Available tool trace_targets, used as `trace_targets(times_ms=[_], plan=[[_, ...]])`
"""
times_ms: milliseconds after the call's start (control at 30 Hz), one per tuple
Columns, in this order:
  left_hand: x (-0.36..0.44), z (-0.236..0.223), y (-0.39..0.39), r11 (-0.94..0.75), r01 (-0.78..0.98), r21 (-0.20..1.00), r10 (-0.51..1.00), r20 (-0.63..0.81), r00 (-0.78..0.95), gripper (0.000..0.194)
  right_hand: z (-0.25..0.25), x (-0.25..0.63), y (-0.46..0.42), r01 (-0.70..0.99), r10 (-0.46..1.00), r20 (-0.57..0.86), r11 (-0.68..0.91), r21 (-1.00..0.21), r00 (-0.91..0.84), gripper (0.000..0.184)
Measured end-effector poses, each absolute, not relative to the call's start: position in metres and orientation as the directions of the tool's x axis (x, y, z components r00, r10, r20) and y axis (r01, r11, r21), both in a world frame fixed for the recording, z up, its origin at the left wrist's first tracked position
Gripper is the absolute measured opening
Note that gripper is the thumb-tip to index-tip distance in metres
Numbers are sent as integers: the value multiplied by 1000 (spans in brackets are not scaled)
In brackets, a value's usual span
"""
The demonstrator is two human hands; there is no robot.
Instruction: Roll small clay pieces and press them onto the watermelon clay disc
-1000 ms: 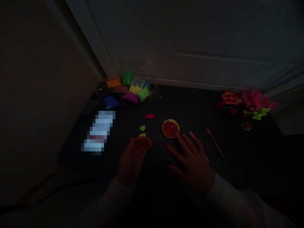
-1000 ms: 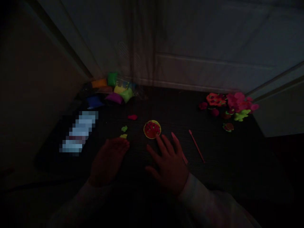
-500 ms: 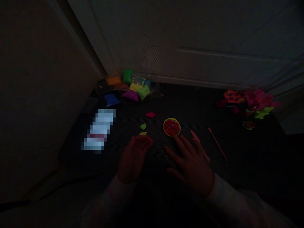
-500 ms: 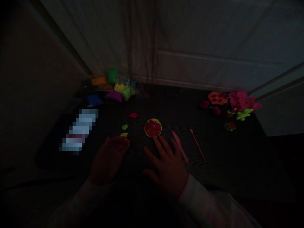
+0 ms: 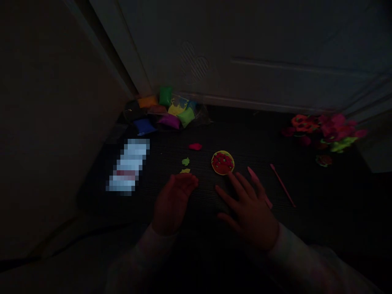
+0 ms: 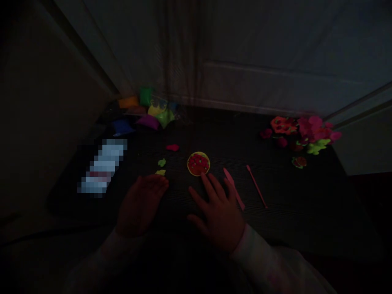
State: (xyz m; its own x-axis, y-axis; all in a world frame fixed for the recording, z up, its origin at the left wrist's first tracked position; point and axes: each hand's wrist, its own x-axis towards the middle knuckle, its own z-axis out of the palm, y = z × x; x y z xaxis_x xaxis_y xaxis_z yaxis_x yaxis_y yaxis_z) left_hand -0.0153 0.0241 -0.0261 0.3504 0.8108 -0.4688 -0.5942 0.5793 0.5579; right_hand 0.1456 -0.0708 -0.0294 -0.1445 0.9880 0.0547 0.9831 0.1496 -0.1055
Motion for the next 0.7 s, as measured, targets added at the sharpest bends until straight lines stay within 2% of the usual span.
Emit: trace_targets(times_ms=[100, 233, 367, 500, 633, 700], plan=[[-16, -27, 24, 575, -593, 564, 814, -466, 347, 37, -29, 144, -71, 972, 980, 58, 198, -127, -192, 54], [-16, -27, 24, 567, -609, 555, 820, -450, 354, 39, -28, 145, -68, 985, 992, 70, 115, -130, -106, 53], [-16, -27, 25, 579, -605, 546, 811, -460, 361, 38, -27, 146, -66, 970, 984, 48, 180, -166, -174, 53], [-15, -26, 25, 575, -610, 545, 813, -465, 351, 40, -27, 146, -65, 981, 991, 70, 120, -153, -111, 51], [-16, -27, 25, 581, -610, 539, 808, -472, 352, 38, -28, 145, -67, 968, 980, 54, 196, -155, -190, 52], [-16, -28, 25, 576, -613, 541, 813, -462, 356, 35, -28, 145, -67, 974, 984, 71, 174, -144, -165, 51]])
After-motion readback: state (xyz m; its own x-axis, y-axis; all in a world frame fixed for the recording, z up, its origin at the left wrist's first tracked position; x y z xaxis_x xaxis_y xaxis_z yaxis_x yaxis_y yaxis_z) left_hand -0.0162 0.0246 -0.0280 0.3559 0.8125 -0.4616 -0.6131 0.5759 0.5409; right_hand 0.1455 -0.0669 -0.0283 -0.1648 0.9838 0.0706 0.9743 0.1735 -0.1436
